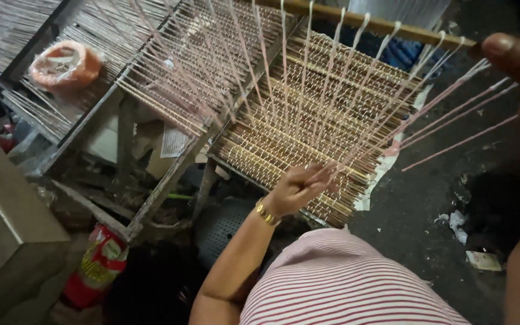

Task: Dipping frames of thin sticks into a vat of liquid and hanging them on racks to dry.

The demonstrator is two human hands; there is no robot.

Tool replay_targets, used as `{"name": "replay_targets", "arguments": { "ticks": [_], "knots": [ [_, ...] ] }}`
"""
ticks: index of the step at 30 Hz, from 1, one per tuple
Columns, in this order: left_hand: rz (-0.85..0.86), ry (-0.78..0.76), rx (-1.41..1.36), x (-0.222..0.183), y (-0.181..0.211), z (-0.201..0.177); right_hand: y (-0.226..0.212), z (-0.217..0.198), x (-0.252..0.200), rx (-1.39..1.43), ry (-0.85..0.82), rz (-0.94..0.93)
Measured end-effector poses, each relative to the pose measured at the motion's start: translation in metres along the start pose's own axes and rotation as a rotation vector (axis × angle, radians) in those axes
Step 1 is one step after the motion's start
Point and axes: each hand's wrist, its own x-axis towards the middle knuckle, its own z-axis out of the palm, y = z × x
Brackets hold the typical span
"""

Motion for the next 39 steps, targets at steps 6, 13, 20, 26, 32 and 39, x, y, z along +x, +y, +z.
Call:
{"name": "replay_targets", "arguments": {
  "ticks": [6,13,20,26,32,39],
  "knots": [
    [-0.375,-0.281,0.119,-0.033,0.026,-0.008,-0.012,-0.018,0.002,-0.019,-0.020,-0.032],
    [0.035,-0.109,0.539,0.081,0.116,0.057,-0.014,-0.004,-0.019,-0.048,-0.022,-0.112],
    [-0.113,-0.042,0.979,0.110,0.126,0.070,-0.032,-0.002,-0.017,-0.054,-0.096,-0.206],
    [-0.082,0.038,1.012,0.102,0.124,0.077,-0.040,-0.002,-0.018,-0.166,-0.126,-0.210],
    [-0.108,-0.068,1.163,0.099,0.110,0.086,-0.045,-0.003,-0.014,-0.113,-0.200,-0.156],
    [-0.060,-0.034,1.231,0.100,0.106,0.079,-0.047,0.008,-0.010,-0.124,-0.224,-0.150]
  ]
}}
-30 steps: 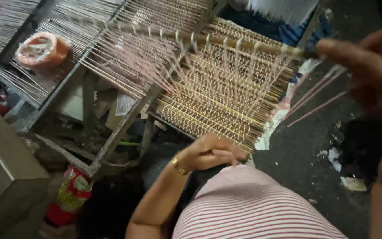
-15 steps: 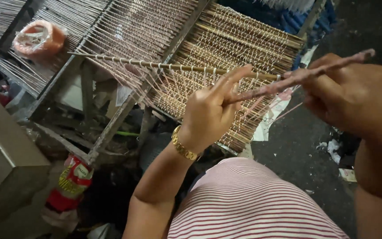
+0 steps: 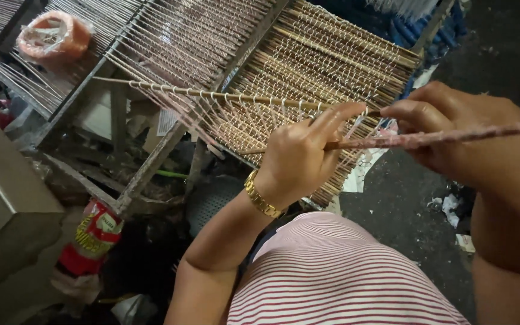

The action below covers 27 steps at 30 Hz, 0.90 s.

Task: Dipping frames of thin sticks into a vat of liquid and hanging them on racks to dry.

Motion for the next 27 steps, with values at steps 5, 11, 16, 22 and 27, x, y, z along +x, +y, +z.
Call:
{"name": "replay_targets", "arguments": {
  "ticks": [5,11,16,22,27],
  "knots": [
    [-0.012,-0.078,0.246,-0.003,-0.003,-0.007,0.001,0.005,0.004,0.028,-0.010,-0.006],
    [0.146,0.142,0.469,0.014,0.006,-0.025,-0.012,-0.002,0.014,0.080,0.073,-0.058],
    [0.074,0.051,0.450,-0.005,-0.019,-0.019,-0.011,0.001,0.016,0.271,-0.022,-0.001],
    [-0.037,-0.019,0.258,-0.020,-0.031,-0.027,-0.009,0.010,0.015,0.163,0.061,0.060],
    [-0.070,-0.029,0.325,-0.019,-0.031,-0.030,-0.011,0.008,0.022,0.243,0.110,0.025]
  ]
}}
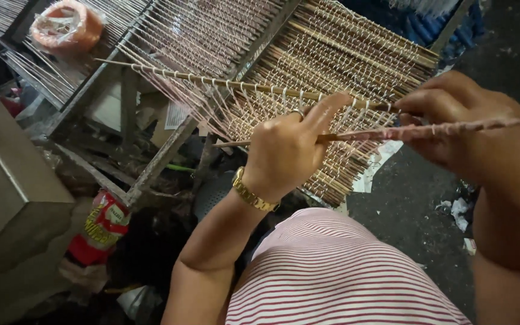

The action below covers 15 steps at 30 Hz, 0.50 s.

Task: Dipping frames of thin sticks into a vat of liquid and hanging them on racks to dry.

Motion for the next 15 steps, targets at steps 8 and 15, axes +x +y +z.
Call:
{"name": "replay_targets", "arguments": {
  "ticks": [8,15],
  "knots": [
    [0.068,0.000,-0.143,-0.002,0.002,0.016,-0.012,-0.016,0.018,0.178,-0.066,-0.012],
    [-0.005,0.018,-0.224,-0.011,-0.012,0.010,-0.016,-0.002,0.042,0.175,0.042,-0.079]
  ]
}}
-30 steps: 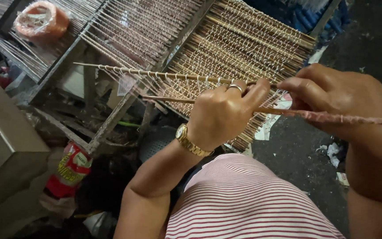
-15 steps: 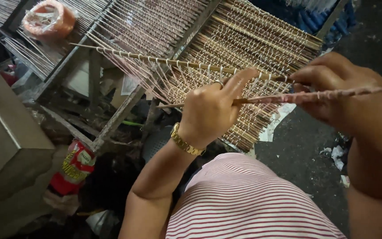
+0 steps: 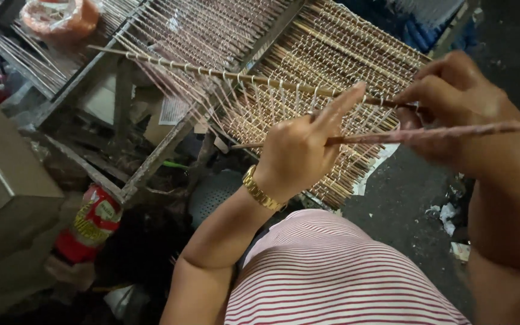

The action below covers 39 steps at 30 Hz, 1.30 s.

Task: Dipping frames of thin sticks into a vat of liquid and hanging them on racks to dry.

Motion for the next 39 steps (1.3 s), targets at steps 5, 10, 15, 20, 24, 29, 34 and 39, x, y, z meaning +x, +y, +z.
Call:
{"name": "replay_targets", "arguments": {
  "ticks": [5,10,15,20,24,29,34,39],
  "knots": [
    [-0.036,0.107,-0.176,-0.048,-0.035,-0.023,0.003,0.014,0.037,0.062,-0.021,0.075],
    [-0.398,0.046,-0.303,-0.146,-0.101,-0.030,0.021,0.056,0.087,0.017,0.091,0.026],
    [-0.812,0.237,-0.290,-0.234,-0.138,-0.059,0.020,0.111,0.163,0.115,0.130,-0.028],
    [-1.211,0.377,-0.345,-0.335,-0.166,-0.050,-0.008,0.158,0.252,0.408,0.135,0.029],
    [-1.353,0.276,-0.321,-0.406,-0.178,-0.014,-0.005,0.210,0.322,0.138,0.188,-0.041],
    [-1.252,0.182,-0.248,-0.425,-0.180,0.001,-0.001,0.281,0.396,0.147,0.063,0.126],
    [-1.302,0.115,-0.374,-0.426,-0.190,-0.003,-0.022,0.319,0.444,0.149,-0.026,0.307],
    [-1.361,0.117,-0.362,-0.441,-0.199,-0.007,-0.014,0.341,0.464,0.060,0.014,0.247]
  ]
}}
